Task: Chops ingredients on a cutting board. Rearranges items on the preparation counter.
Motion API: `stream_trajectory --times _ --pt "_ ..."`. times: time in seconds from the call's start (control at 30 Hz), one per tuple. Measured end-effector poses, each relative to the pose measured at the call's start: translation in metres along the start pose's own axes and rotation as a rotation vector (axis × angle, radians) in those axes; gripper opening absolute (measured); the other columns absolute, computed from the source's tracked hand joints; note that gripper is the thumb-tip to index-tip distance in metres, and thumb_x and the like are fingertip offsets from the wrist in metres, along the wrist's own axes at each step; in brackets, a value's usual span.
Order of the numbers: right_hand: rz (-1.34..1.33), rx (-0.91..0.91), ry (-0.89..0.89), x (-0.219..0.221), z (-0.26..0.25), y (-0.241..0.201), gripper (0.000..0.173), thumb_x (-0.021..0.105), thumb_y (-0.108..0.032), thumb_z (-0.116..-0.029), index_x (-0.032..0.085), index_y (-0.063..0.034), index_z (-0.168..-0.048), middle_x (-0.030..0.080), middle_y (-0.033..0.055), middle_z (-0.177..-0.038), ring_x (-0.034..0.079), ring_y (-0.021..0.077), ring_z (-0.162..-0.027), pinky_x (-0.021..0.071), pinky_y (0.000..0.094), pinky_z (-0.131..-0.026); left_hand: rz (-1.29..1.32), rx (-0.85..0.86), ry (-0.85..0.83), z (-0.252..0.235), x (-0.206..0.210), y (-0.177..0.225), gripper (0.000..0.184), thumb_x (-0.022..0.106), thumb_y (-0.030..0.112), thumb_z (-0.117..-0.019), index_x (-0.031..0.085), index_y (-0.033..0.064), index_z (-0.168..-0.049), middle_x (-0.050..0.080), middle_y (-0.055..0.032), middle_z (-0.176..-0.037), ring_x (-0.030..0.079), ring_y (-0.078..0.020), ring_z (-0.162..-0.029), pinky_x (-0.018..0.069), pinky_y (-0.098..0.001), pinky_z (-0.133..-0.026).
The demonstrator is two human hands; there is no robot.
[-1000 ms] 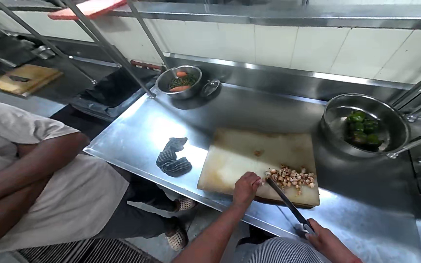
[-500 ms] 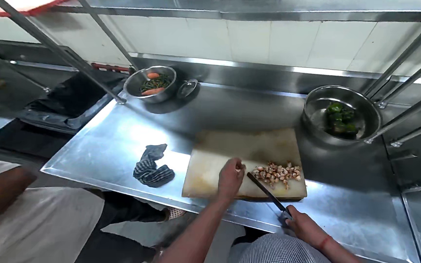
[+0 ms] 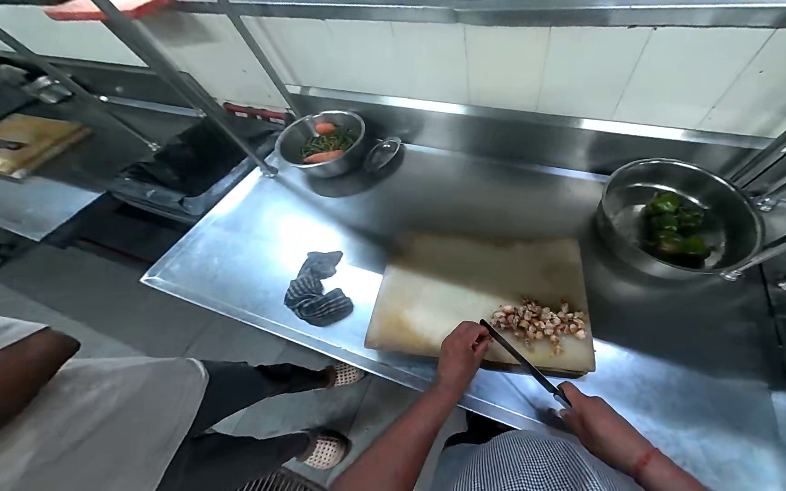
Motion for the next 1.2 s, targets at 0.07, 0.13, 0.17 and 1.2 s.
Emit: stream_trajectory --times 0.07,0.13,0.17,1.2 --pt "0.031 0.002 -0.006 -0.004 -0.012 -0.014 0.034 0.048 -0.025 -0.107 0.047 -0.0088 -0.137 0.067 0.0202 -0.101 0.069 0.038 -0.094 0.0549 0.0545 -0.084 0.019 0.015 0.023 0.0 -0.002 -0.001 0.015 0.079 0.013 -0.0886 0.075 0.0067 -0.102 0.073 -0.0063 -0.107 0.072 -0.0141 -0.089 0.063 -0.033 -0.082" --pt "0.058 0.018 -0.003 -0.006 -0.027 -0.029 0.037 0.045 -0.025 -0.1081 0.045 -0.0068 -0.14 0.067 0.0227 -0.109 0.068 0.0401 -0.102 0.0544 0.0564 -0.089 0.041 0.008 0.029 -0.001 -0.005 -0.003 0.017 0.081 0.012 -0.0868 0.076 0.005 -0.101 0.073 -0.0076 -0.105 0.072 -0.0151 -0.087 0.0629 -0.0342 -0.081" --pt "0.071 0.019 0.003 -0.005 -0.035 -0.033 0.036 0.044 -0.025 -0.1086 0.044 -0.0065 -0.14 0.067 0.0231 -0.111 0.068 0.0406 -0.105 0.0545 0.0566 -0.09 0.046 0.002 0.032 -0.002 -0.006 -0.005 0.017 0.082 0.012 -0.0862 0.075 0.0051 -0.101 0.073 -0.0072 -0.104 0.072 -0.0146 -0.085 0.063 -0.0339 -0.08" --pt "0.119 0.089 0.043 0.007 -0.024 -0.012 0.033 0.039 -0.024 -0.1094 0.043 -0.008 -0.138 0.067 0.0219 -0.11 0.069 0.0407 -0.104 0.0557 0.0571 -0.086 -0.155 0.103 0.086 0.002 0.003 0.009 0.009 0.08 0.012 -0.0876 0.076 0.0061 -0.093 0.073 -0.0082 -0.098 0.072 -0.0202 -0.089 0.062 -0.0397 -0.083"
Point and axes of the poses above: each hand's wrist, its own z-axis away from the middle knuckle, its own x-axis out of the palm, y = z × x, the point moved 9 cm from there along -z, towards the middle knuckle
